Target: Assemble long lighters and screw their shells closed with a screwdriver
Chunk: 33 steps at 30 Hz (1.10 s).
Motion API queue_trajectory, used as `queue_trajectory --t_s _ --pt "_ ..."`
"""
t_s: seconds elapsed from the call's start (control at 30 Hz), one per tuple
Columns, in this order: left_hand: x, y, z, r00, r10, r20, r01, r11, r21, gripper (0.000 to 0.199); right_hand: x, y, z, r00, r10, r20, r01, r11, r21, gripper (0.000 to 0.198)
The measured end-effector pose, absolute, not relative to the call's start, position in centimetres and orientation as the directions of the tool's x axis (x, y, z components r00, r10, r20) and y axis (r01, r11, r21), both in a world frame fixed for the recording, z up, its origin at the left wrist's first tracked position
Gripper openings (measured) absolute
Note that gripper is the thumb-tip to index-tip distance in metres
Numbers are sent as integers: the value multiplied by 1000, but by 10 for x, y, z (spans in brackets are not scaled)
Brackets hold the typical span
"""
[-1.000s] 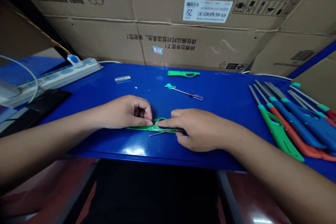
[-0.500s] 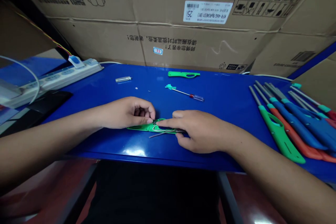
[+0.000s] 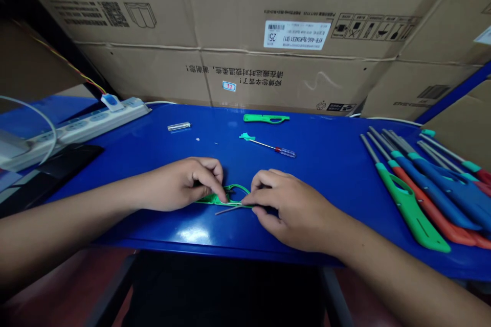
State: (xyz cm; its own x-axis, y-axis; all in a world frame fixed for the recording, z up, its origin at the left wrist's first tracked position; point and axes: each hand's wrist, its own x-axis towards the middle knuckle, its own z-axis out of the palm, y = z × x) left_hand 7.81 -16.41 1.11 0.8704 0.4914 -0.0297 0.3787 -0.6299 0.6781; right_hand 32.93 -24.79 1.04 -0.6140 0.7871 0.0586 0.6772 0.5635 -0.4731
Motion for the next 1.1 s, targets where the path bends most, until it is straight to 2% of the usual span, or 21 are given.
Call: queue_trajectory --t_s 0.17,0.3,0.47,0.6,0.7,0.87,1.1 --pt "75 -168 10 879 474 44 349 -705 618 38 326 -250 7 -589 804 76 694 552 -461 28" --pt "71 -171 8 902 412 129 307 -822 479 35 318 -254 7 -532 845 51 749 498 -437 22" --pt "70 -173 4 915 351 197 286 -912 295 31 310 -261 2 -506 858 87 800 504 -325 20" --pt "69 -179 7 923 326 202 285 -936 207 27 311 -264 -4 -508 854 112 779 511 -364 21" --pt "68 -186 11 934 317 168 275 -933 232 27 313 -266 -8 -502 844 186 751 533 -390 23" --pt "65 -197 12 920 364 145 306 -898 316 30 315 -271 -16 -489 807 331 722 587 -366 25" --pt "65 -205 5 919 342 195 270 -908 322 20 311 -275 -16 -472 831 294 748 554 -366 20"
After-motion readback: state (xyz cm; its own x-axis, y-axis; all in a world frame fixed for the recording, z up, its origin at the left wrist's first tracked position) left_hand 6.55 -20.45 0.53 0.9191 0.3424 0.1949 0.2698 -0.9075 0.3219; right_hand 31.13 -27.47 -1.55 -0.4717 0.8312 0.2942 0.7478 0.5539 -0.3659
